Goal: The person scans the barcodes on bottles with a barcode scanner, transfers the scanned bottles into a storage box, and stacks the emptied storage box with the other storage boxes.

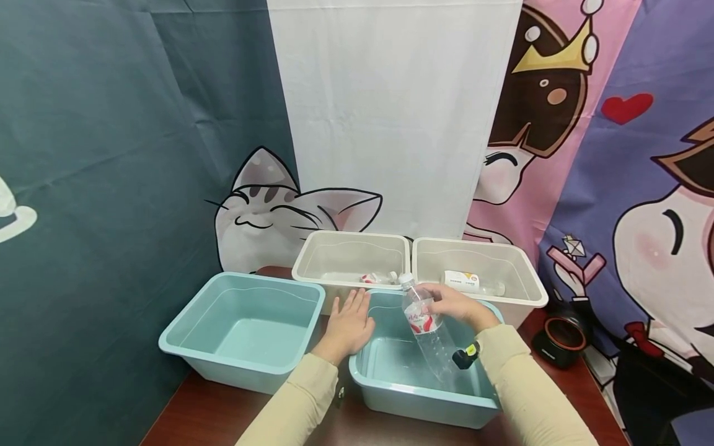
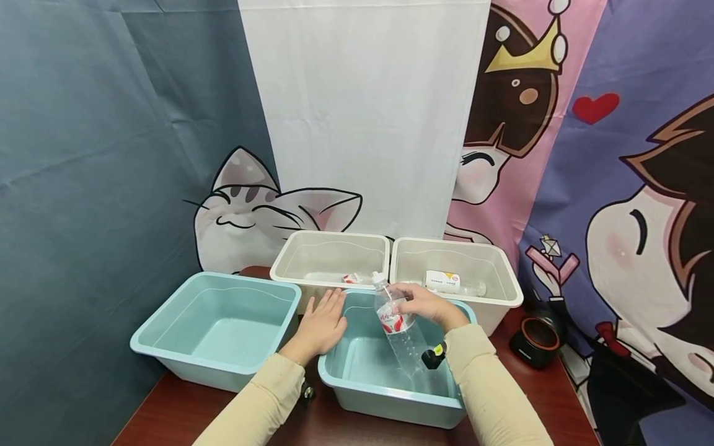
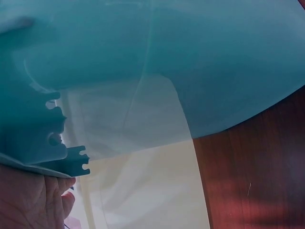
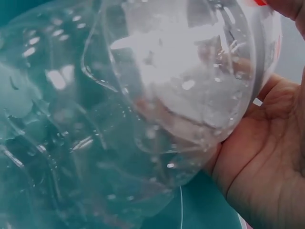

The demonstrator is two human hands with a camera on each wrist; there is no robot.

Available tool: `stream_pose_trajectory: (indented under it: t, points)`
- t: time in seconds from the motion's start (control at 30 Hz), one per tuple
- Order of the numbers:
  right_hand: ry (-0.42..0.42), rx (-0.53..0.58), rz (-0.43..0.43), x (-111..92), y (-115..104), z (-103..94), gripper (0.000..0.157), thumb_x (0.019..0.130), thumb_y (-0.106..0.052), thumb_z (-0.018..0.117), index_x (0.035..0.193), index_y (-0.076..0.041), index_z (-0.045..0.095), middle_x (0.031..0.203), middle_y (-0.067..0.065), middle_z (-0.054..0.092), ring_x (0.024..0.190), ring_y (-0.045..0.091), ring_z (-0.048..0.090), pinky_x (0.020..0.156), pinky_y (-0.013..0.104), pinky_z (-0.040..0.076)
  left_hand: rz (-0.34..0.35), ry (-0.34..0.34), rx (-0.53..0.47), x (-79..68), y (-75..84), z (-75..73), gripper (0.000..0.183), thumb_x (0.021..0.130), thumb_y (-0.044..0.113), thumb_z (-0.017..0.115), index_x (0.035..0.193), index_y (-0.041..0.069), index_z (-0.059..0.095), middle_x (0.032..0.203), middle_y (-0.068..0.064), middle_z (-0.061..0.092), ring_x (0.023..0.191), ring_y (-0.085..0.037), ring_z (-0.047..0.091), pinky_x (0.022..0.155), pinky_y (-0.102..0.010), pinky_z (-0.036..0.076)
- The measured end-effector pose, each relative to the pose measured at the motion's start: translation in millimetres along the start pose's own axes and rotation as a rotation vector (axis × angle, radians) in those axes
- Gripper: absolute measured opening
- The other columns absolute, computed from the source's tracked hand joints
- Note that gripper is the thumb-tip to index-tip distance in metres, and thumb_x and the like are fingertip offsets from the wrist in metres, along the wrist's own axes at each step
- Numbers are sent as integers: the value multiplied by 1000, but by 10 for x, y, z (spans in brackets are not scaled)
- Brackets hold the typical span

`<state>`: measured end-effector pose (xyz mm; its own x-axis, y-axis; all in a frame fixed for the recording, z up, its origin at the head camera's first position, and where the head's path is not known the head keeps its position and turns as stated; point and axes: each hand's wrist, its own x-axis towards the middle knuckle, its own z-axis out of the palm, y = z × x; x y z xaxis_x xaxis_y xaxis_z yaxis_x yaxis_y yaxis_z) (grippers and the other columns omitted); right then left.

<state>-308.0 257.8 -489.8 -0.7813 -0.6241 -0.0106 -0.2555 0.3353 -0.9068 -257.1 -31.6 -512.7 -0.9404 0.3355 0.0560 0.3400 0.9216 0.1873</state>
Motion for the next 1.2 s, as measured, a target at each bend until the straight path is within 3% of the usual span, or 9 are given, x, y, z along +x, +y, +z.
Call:
stream_pose_trajectory:
  t: [0.3, 0.47, 0.63, 0.77, 0.97, 1.2]
  points:
    - [107, 26, -5, -4, 20, -37, 61, 89, -20, 65, 145, 1, 52, 118, 19, 67, 98, 22, 63, 83, 33, 57, 7, -3, -14, 5, 0, -15, 66, 103, 39, 29, 161, 9, 25, 168, -7, 20, 155, -26, 14, 123, -58, 10]
    - [167, 121, -33, 2, 19, -55, 62, 90, -12, 59, 147, 7, 45, 117, 12, 67, 96, 16, 64, 82, 31, 57, 11, -1, -17, 11, -7, -9, 66, 103, 38, 30, 161, 8, 25, 168, -8, 20, 155, -26, 14, 123, -58, 9]
    - [218, 267, -84, 19, 11, -76, 59, 94, -7, 47, 149, 12, 34, 104, -1, 69, 88, 11, 66, 76, 27, 58, 11, -3, -20, 13, -11, -14, 65, 103, 37, 30, 161, 8, 25, 168, -8, 20, 155, -26, 14, 123, -59, 10]
    - [249, 368, -86, 30, 23, -91, 60, 97, -8, 36, 155, 4, 27, 104, -3, 70, 88, 13, 70, 76, 29, 60, 9, -7, -21, 17, -11, -17, 66, 103, 37, 29, 161, 8, 24, 168, -8, 20, 155, -26, 14, 122, -59, 11]
    - [212, 452, -92, 12, 42, -114, 61, 99, -18, 28, 160, -17, 26, 116, 4, 68, 102, 31, 71, 80, 42, 61, 9, -6, -30, 11, -6, -29, 66, 103, 37, 29, 161, 8, 24, 168, -8, 20, 155, -26, 14, 123, -59, 10]
    - [255, 323, 10, -2, -9, -134, 56, 110, -39, 30, 162, -19, 22, 124, 11, 60, 95, 24, 71, 77, 40, 61, 16, -4, -30, 17, -20, -17, 66, 102, 37, 30, 161, 8, 25, 168, -8, 20, 155, -27, 14, 122, -59, 10]
